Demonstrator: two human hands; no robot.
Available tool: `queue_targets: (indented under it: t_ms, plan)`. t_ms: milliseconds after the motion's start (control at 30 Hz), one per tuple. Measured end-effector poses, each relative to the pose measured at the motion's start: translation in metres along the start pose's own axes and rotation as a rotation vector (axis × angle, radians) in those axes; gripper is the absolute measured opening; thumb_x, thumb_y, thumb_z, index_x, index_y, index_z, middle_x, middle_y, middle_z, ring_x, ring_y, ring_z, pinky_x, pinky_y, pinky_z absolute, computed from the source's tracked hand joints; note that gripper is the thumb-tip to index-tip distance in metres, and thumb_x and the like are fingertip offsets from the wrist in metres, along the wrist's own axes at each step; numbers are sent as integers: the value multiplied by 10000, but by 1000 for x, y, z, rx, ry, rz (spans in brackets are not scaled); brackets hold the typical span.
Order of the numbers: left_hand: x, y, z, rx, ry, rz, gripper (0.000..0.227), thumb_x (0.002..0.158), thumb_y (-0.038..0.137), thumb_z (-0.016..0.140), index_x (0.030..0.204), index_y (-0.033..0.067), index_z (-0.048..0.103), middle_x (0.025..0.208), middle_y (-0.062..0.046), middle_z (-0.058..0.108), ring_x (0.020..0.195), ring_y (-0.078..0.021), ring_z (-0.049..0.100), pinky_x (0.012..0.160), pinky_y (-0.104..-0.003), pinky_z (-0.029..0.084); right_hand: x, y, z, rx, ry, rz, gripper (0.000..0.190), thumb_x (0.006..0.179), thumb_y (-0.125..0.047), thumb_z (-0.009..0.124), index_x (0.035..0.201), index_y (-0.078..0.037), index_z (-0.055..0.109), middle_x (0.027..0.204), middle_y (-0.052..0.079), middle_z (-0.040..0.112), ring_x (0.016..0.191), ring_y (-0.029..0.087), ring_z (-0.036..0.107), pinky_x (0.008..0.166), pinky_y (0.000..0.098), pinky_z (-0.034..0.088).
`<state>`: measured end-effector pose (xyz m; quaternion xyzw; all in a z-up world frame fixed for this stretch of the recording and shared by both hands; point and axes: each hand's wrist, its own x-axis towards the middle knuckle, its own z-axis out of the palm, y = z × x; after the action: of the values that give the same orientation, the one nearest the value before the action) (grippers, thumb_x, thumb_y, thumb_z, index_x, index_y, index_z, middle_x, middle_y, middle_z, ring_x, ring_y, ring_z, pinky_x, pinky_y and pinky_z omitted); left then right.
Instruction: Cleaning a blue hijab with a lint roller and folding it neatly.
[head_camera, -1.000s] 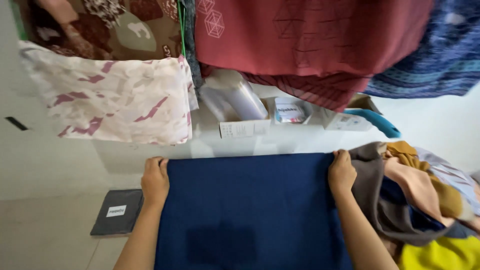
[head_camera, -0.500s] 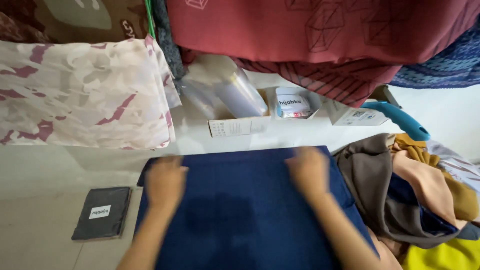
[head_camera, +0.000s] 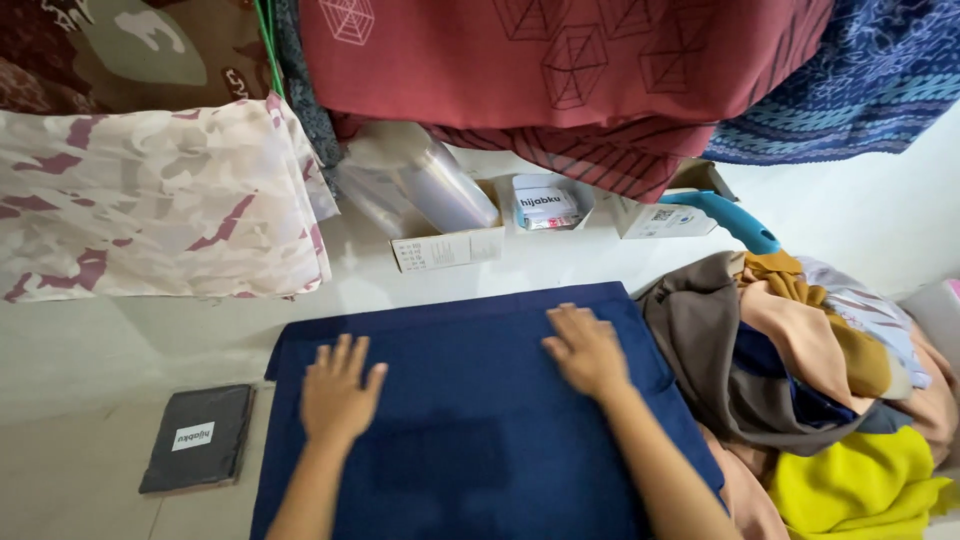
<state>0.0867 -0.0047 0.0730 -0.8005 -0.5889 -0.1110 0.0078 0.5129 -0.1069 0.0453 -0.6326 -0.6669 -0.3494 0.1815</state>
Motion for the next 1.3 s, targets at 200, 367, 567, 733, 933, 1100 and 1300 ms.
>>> queue_targets:
  t_ms: [200,367,567,733,933,1100,1300]
  plan:
    - [-7,-24,-46,-151,-315,-298,852,910,788,222,1649,377,121,1757,114,21,1626,-226,7,1286,-550,57,11,44,-82,281,-872,749,770,975,-675,212,1656,-327,126,1750,-122,47,1619,212,51,1270,579,129]
    - [-9,-24,-44,-104,-339,-301,870,915,801,196,1656,360,78,1757,102,-5,1627,-240,-8,1279,-596,34,-6,80,-39,371,-937,751,784,966,-685,286,1657,-351,127,1752,-133,40,1614,278,70,1251,632,122]
    - [4,-77,8,-641,71,-306,713,998,583,357,1581,172,352,1639,-47,336,1529,-278,269,1234,-521,139,74,166,-160,949,45,1239,151,844,-69,504,971,-84,585,905,115,617,753,216,565,630,307,417]
    - [-28,-106,-16,-980,326,-488,457,1053,445,500,1419,201,624,1394,-95,661,1086,-285,700,1007,-392,463,151,151,-262,890,73,1046,287,1107,-315,457,1183,-116,648,907,87,668,759,161,589,661,291,446]
    - [-50,-148,28,-1001,535,-518,429,1106,428,477,1339,128,675,1334,-94,686,1252,-286,608,1055,-399,420,168,138,-228,-8,-615,603,526,990,-286,557,1510,-265,479,1144,331,712,1048,544,685,836,622,550]
    - [-54,-147,16,-1178,528,-636,385,1037,422,549,1279,162,698,1256,-27,730,1181,-170,661,1036,-300,458,93,88,-259,9,84,456,409,1047,-60,597,1427,92,588,1172,390,685,1046,594,605,841,637,445]
    - [-54,-126,-9,-1212,489,-641,264,995,359,592,1164,214,736,1144,10,764,1069,-144,684,960,-275,482,-17,-52,-222,184,270,271,558,1023,-115,748,1529,54,586,1514,268,633,1321,438,639,1086,488,501]
